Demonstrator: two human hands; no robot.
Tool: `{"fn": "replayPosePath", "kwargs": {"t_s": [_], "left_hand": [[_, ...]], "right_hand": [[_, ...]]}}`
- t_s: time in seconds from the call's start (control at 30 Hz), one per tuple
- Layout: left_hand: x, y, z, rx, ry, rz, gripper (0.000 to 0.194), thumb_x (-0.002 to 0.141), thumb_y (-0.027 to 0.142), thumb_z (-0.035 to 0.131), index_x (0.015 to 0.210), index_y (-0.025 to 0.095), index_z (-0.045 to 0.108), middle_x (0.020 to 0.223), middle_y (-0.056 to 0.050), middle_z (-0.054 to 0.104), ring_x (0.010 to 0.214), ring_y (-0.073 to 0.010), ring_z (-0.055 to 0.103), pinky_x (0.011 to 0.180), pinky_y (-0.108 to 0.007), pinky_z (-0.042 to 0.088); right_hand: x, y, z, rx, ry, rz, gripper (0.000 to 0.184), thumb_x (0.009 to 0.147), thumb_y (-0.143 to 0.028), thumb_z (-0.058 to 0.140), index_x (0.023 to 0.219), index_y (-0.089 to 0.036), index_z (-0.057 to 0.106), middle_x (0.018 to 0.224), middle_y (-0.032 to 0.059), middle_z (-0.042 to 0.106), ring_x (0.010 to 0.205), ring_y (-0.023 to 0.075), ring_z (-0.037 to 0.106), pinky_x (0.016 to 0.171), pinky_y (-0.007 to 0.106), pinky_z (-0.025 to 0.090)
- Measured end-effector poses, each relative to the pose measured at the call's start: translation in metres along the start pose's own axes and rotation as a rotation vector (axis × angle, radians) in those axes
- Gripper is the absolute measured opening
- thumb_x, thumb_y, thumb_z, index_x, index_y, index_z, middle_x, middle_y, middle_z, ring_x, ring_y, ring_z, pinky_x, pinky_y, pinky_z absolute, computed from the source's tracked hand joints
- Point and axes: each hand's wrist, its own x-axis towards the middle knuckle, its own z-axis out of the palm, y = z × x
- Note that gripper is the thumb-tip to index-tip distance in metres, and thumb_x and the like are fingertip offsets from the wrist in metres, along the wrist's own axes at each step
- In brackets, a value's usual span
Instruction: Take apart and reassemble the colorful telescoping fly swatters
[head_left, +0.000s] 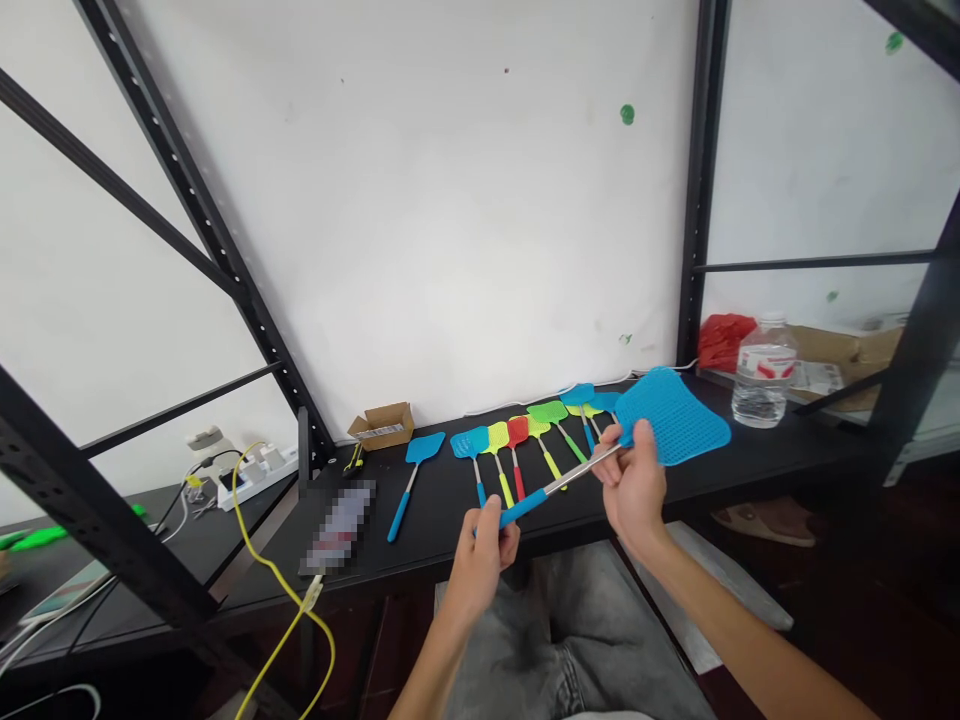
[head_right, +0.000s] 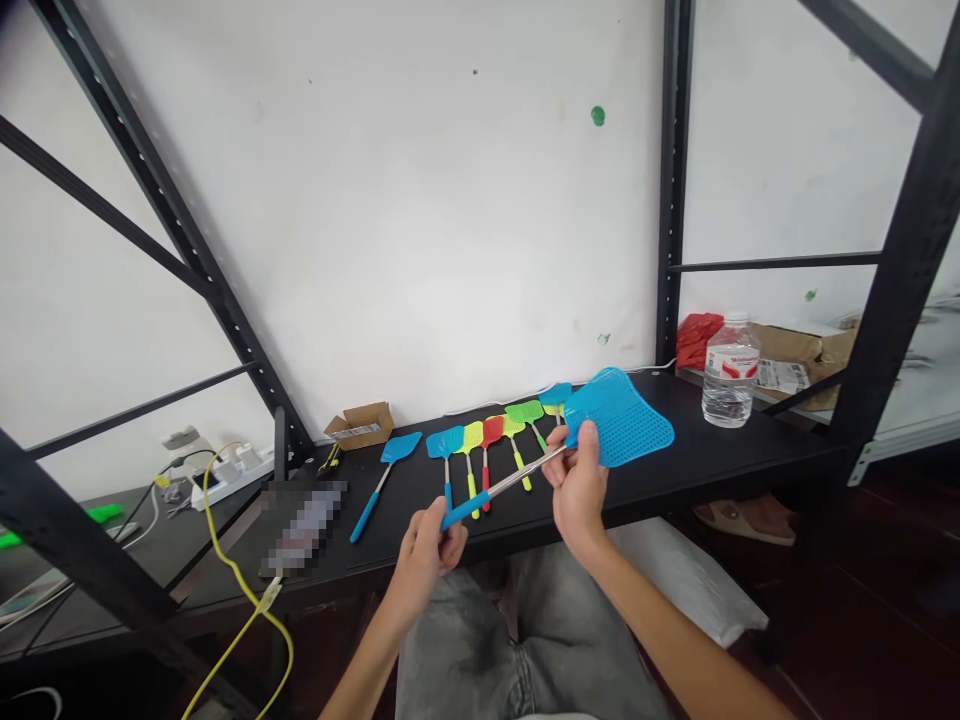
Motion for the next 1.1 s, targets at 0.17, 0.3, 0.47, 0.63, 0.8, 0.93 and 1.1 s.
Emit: {"fn": "replayPosePath", "kwargs": {"t_s": [0.17,0.3,0.47,0.63,0.8,0.93,1.1], "left_hand": [[0.0,-0.003,0.006,-0.016,-0.038,-0.032,0.061,0.096,0.055,0.036,0.047,0.02,0.03,0.045,0.004,0.024,0.043,-0.0073,0.025,0.046,-0.025,0.02],[0.0,0.014,-0.006,0.085,-0.04,-0.015,0.06,0.096,0.055,0.038,0.05,0.017,0.038,0.047,0.004,0.026,0.044,-0.0071,0.027,0.047,-0.024,0.02],[0.003,0.027,-0.019,0.171,-0.175,0.027,0.048,0.098,0.05,0.037,0.081,0.014,0.062,0.051,0.005,0.037,0.045,-0.008,0.032,0.046,-0.022,0.026],[0.004,0.024,-0.02,0.224,-0.29,-0.022,0.04,0.096,0.046,0.045,0.095,0.012,0.067,0.056,0.004,0.043,0.048,-0.0078,0.035,0.047,-0.021,0.028],[0.013,0.008,-0.025,0.287,-0.149,0.073,0.037,0.094,0.046,0.049,0.103,0.013,0.064,0.06,0.005,0.039,0.053,-0.0084,0.034,0.049,-0.021,0.025],[0.025,-0.013,-0.048,0.417,0.179,0.106,0.036,0.094,0.046,0.046,0.116,0.019,0.055,0.057,0.007,0.039,0.05,-0.0104,0.037,0.049,-0.021,0.025],[0.028,-0.029,-0.072,0.753,0.414,-0.032,0.028,0.096,0.035,0.037,0.117,0.024,0.052,0.06,0.003,0.052,0.056,-0.0166,0.053,0.055,-0.024,0.031]], "right_hand": [[-0.017,0.012,0.003,-0.04,-0.045,0.043,0.051,0.09,-0.065,0.048,0.071,-0.02,0.062,0.041,-0.0064,0.028,0.038,0.0084,0.027,0.042,0.027,0.021],[-0.009,0.017,-0.001,-0.062,-0.122,0.13,0.046,0.088,-0.063,0.053,0.075,-0.02,0.063,0.041,-0.0071,0.027,0.039,0.0082,0.026,0.043,0.027,0.022],[0.002,0.026,-0.004,-0.1,-0.114,0.19,0.041,0.084,-0.058,0.062,0.073,-0.019,0.064,0.042,-0.0069,0.029,0.04,0.0077,0.023,0.043,0.027,0.02],[0.004,0.035,-0.009,-0.167,-0.11,0.217,0.041,0.08,-0.059,0.066,0.074,-0.019,0.064,0.043,-0.0065,0.032,0.04,0.0083,0.027,0.043,0.027,0.021],[0.002,0.04,-0.014,-0.32,-0.309,0.4,0.052,0.08,-0.062,0.065,0.105,-0.016,0.068,0.056,-0.0016,0.053,0.044,0.0102,0.039,0.044,0.026,0.026],[0.0,0.039,-0.014,-0.365,-0.384,0.49,0.057,0.083,-0.061,0.062,0.121,-0.018,0.063,0.066,0.0008,0.061,0.048,0.011,0.043,0.045,0.025,0.031],[-0.003,0.04,-0.014,-0.354,-0.376,0.484,0.049,0.084,-0.057,0.062,0.114,-0.019,0.066,0.065,0.0001,0.06,0.047,0.0106,0.042,0.046,0.025,0.032]]}}
